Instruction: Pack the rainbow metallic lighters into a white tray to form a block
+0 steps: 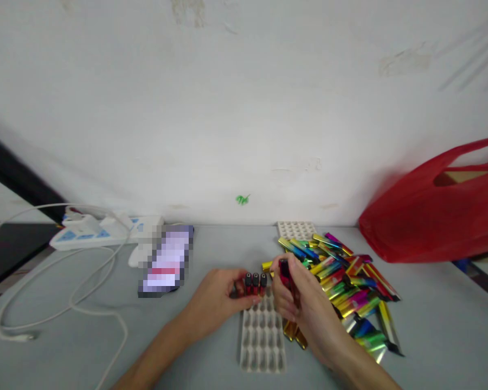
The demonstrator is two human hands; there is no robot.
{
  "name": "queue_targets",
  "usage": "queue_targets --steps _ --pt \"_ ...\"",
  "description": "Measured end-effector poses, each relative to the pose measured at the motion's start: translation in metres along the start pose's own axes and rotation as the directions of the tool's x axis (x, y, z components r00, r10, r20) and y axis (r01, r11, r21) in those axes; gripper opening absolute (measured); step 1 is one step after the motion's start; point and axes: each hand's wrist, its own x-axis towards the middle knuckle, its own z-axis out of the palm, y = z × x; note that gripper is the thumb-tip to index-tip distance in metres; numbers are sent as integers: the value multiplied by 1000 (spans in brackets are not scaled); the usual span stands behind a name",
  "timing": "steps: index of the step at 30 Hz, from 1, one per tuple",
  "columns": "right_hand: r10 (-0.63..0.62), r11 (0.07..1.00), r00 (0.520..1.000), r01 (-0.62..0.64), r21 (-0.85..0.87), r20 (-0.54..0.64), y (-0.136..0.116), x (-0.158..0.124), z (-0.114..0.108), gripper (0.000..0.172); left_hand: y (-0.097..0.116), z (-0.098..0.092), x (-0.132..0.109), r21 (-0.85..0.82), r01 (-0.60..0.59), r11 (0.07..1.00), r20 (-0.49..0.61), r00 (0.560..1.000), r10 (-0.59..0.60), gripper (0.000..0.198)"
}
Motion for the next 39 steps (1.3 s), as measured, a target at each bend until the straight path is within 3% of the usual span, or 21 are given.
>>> queue_targets --steps 3,12,16,24,33,39 --pt "-113 986 993 110 -123 -20 2 0 -2 46 0 0 0 0 1 1000 15 1000 -1 34" --pt "-155 969 986 163 -188 57 -1 2 -2 39 1 -1 0 -7 4 1000 19 1000 -4 32" --pt "-203 937 979 193 -291 -4 1 2 -7 33 -1 0 1 -24 10 1000 28 1000 -9 33" --pt "-302 749 951 282 -600 71 -1 1 -13 23 1 -1 0 -11 12 1000 24 1000 -12 33" --pt "-371 567 921 324 -757 116 -4 2 -17 20 4 -2 -1 6 -12 1000 10 1000 12 34" --pt "-360 533 923 323 -782 136 -10 -3 -10 23 2 -2 0 1 -6 1000 24 1000 6 30"
